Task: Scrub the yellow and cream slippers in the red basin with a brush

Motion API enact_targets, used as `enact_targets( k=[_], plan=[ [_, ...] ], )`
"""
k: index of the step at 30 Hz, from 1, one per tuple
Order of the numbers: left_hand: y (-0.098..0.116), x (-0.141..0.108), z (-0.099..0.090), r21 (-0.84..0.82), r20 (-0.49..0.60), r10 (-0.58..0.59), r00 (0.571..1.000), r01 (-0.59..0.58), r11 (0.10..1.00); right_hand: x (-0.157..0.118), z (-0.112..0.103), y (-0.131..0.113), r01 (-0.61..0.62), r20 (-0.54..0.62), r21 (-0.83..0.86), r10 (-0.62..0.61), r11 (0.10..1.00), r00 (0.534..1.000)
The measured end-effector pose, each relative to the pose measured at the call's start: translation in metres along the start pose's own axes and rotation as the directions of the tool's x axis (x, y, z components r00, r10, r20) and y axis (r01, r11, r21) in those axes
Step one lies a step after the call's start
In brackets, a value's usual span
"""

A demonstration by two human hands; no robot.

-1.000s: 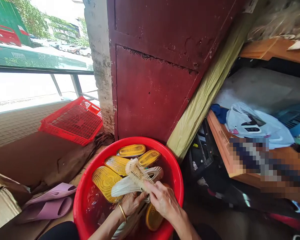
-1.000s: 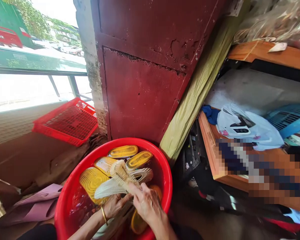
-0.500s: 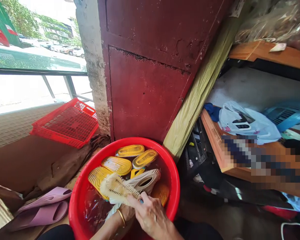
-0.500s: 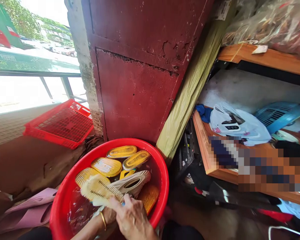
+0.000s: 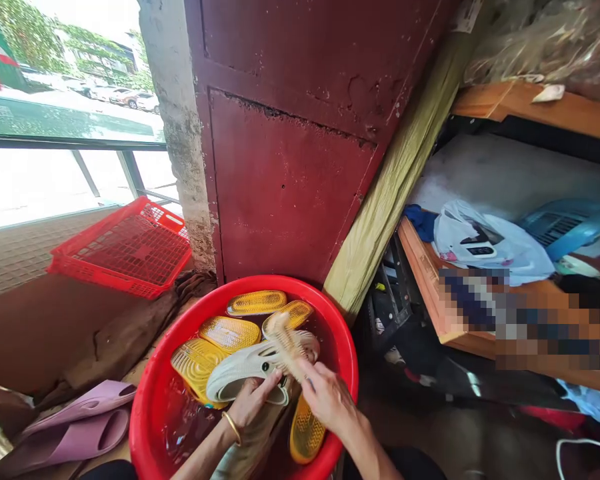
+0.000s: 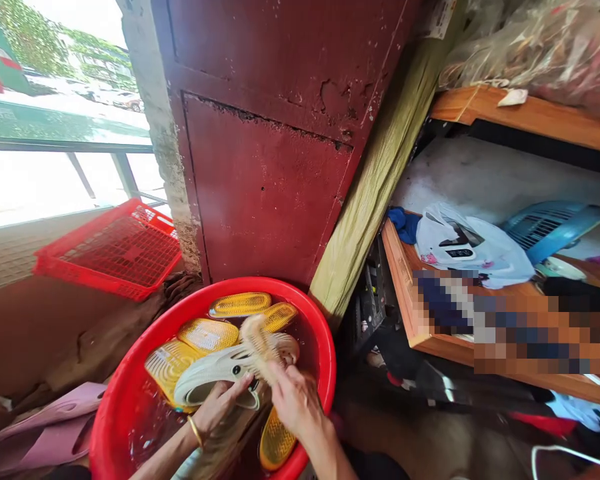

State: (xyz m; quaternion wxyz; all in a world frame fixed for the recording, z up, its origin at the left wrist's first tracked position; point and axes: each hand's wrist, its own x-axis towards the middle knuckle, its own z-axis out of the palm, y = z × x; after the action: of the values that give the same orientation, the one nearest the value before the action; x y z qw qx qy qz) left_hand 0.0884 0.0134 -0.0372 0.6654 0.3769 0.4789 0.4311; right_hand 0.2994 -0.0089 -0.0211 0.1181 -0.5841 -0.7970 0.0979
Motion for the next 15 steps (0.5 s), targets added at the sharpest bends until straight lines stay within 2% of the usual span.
enact_targets(
  k=[2,4,6,8,10,12,15],
  plan=[
    [0.007,-0.004,-0.002,0.106,0.038,-0.026,0.999,0.022,0.994,0.002,0.002,-0.007,0.013,0.005,-0.023,-0.013,1.0,1.0],
    [0.013,-0.01,-0.003,0.173,0.1,-0.008,0.995,-0.009,0.985,0.005,0.002,-0.001,-0.073,-0.018,-0.062,0.072,0.995,0.997],
    [0.017,-0.015,-0.002,0.165,0.17,0.036,0.985,-0.064,0.984,0.008,0.0,0.012,-0.173,-0.059,-0.079,0.169,0.982,0.984],
    [0.018,-0.016,-0.002,0.023,0.176,0.029,0.984,-0.033,0.999,0.008,-0.001,0.023,-0.231,-0.105,-0.065,0.223,0.971,0.969],
    [0.018,-0.013,-0.004,-0.228,0.153,-0.021,0.988,0.056,0.972,0.007,0.0,0.027,-0.222,-0.14,-0.036,0.215,0.974,0.966],
    [0.019,-0.008,-0.008,-0.464,0.128,-0.051,0.99,0.105,0.879,0.005,0.003,0.023,-0.165,-0.149,-0.006,0.163,0.986,0.975],
    [0.028,-0.001,-0.017,-0.633,0.085,-0.066,0.994,0.105,0.767,0.002,0.009,0.015,-0.105,-0.13,0.011,0.105,0.994,0.986]
  ],
)
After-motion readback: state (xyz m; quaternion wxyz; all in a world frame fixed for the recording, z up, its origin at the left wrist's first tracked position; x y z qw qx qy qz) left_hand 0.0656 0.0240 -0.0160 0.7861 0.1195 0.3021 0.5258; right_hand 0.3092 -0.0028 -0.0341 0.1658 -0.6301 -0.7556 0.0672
